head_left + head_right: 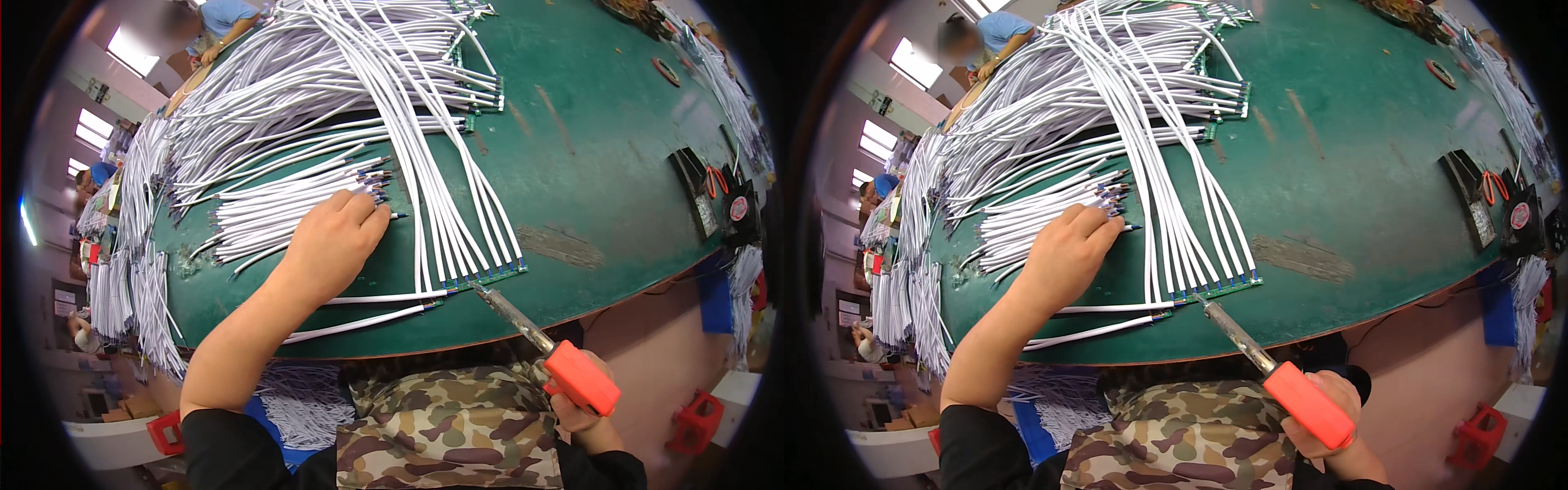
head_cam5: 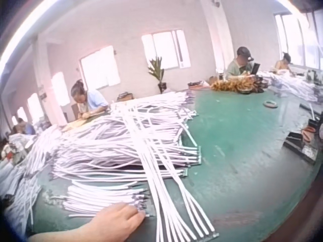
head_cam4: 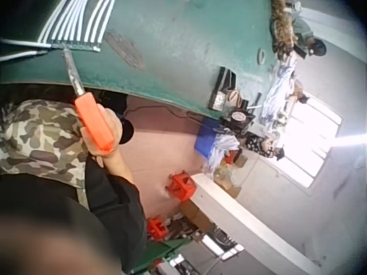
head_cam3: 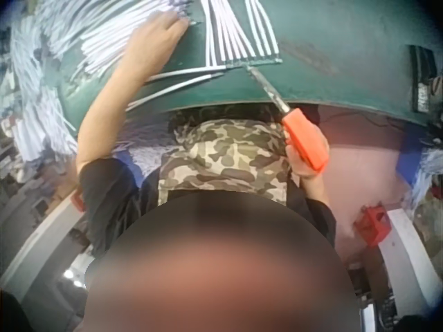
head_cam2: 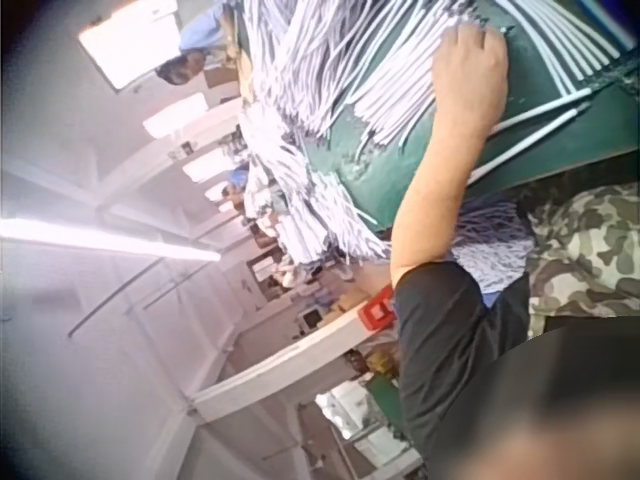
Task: The person solders white cables to small circuit boards with a soldering iron.
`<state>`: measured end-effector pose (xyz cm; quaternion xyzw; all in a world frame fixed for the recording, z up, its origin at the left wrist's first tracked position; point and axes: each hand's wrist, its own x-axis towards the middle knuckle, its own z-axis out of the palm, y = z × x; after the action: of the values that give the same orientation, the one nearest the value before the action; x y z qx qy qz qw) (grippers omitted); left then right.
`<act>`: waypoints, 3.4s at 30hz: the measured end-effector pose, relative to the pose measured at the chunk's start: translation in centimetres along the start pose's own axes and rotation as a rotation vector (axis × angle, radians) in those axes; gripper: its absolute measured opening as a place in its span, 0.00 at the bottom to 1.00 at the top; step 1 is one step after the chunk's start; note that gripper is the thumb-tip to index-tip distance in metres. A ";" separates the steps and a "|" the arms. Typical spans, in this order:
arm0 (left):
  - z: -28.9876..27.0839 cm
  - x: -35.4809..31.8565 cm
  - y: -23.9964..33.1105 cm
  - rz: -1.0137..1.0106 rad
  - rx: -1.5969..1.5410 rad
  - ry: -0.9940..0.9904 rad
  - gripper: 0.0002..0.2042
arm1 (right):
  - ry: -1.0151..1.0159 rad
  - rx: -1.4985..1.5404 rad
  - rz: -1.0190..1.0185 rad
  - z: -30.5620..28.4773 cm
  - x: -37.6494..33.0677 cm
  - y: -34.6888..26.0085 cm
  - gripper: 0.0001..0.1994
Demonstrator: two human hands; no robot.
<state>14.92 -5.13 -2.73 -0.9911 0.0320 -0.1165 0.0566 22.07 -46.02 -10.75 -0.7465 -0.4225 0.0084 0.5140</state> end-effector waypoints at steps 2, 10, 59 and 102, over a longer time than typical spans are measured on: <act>-0.1 0.4 0.0 0.045 0.039 -0.057 0.13 | -0.005 -0.043 0.003 -0.1 -0.1 -0.1 0.11; 0.4 0.7 -1.0 0.032 -0.133 0.027 0.10 | -0.009 -0.005 -0.014 -0.3 -0.1 0.0 0.11; 0.1 -0.6 8.5 0.108 -0.433 0.122 0.19 | -0.048 0.097 0.009 0.1 1.0 -0.2 0.07; -0.6 0.2 8.0 0.106 -0.460 0.002 0.19 | -0.122 0.065 -0.154 -0.4 1.1 1.0 0.30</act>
<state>14.54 -13.11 -3.04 -0.9748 0.1095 -0.1038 -0.1646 23.53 -45.70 -10.86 -0.6927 -0.5087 0.0280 0.5105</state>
